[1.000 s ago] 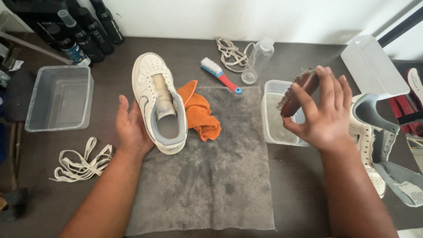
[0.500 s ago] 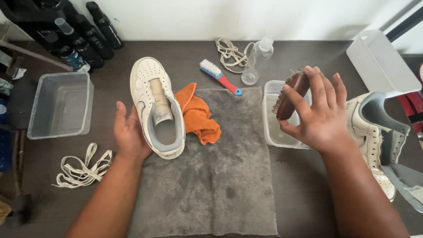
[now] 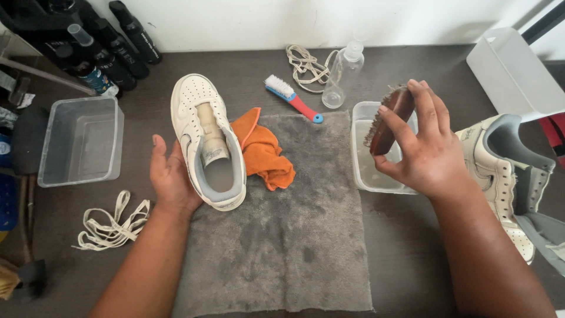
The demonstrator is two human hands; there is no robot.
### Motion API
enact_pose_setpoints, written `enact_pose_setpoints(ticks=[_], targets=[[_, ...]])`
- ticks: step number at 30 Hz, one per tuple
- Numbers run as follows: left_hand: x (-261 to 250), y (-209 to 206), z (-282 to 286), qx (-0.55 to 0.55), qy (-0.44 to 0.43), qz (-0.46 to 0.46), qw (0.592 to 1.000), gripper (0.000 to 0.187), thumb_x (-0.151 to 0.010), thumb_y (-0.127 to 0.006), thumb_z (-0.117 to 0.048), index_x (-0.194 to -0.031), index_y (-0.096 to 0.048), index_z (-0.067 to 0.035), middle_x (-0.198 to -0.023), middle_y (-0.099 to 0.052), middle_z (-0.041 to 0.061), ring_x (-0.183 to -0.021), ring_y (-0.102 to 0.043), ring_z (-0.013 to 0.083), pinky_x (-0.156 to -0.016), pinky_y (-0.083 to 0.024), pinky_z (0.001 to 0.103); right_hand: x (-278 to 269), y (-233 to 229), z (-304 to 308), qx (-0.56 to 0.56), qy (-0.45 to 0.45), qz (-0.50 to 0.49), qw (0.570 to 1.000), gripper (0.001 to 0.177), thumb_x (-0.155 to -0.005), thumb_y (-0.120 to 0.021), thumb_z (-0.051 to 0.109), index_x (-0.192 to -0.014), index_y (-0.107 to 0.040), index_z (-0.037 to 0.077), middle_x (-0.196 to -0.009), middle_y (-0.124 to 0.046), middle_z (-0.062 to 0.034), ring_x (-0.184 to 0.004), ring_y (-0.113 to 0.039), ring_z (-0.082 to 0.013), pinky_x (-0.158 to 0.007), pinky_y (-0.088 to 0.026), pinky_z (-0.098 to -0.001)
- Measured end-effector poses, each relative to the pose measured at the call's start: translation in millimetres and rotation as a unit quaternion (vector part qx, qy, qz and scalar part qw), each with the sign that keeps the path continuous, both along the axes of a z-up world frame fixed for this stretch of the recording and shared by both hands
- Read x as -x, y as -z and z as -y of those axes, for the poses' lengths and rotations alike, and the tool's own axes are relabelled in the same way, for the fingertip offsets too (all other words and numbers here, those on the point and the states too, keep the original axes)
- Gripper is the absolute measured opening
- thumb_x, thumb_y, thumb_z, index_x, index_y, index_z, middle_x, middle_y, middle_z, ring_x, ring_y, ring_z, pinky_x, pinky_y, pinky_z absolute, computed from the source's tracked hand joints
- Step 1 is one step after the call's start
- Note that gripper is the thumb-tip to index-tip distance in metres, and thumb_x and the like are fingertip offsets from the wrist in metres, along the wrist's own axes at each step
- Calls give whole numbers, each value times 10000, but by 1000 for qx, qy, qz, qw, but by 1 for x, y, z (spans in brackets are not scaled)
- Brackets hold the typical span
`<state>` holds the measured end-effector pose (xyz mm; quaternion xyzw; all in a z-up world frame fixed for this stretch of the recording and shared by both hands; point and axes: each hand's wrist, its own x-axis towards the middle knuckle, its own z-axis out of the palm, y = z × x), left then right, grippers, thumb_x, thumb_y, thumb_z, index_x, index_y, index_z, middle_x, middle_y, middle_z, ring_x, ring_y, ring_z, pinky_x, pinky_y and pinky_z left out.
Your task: The person applies liquid from a spray bottle onto a wooden brush, dips the brush into a container of water, and scrubs the upper surface of a white sneaker. The person continues scrubbing the same shoe repeatedly with the wet brush.
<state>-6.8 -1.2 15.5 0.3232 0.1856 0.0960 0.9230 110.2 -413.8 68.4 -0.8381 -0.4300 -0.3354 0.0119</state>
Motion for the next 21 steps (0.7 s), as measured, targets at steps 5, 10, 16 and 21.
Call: enact_pose_setpoints(ticks=[5,10,16,21], targets=[[-1,9,-3,18,11,42,999,817,-941,-427,-659,-1499,-553,-75,-1385,-653,229,-1299,-616,401,-1112,-477,544,0,1,3,8,2,6,1000,859,-767,-954,374,-1491,-586,93,-1622,-369,-329,-1473,-502,-563,-1185,-542,-617],[0,11,-4,26,2,49,998,764,-962,-456,-627,-1461,-592,-64,-1360,-673,222,-1286,-628,391,-1118,-480,510,1,3,4,17,12,18,1000,850,-771,-943,390,-1502,-613,108,-1637,-384,-312,-1479,-514,-537,-1161,-569,-612],[0,1,1,19,3,53,998,827,-940,-432,-617,-1559,-492,-73,-1435,-623,242,-1337,-592,413,-1143,-461,517,0,6,6,17,14,16,1000,900,-775,-954,435,-1543,-592,135,-1675,-348,-299,-1477,-529,-532,-1169,-569,-620],[0,-12,5,13,0,2,1000,850,-908,-420,-630,-1567,-492,-97,-1426,-630,229,-1327,-599,398,-1136,-467,519,0,9,8,28,48,45,997,923,-700,-978,506,-1503,-670,171,-1702,-371,-251,-1476,-575,-484,-1128,-634,-554]])
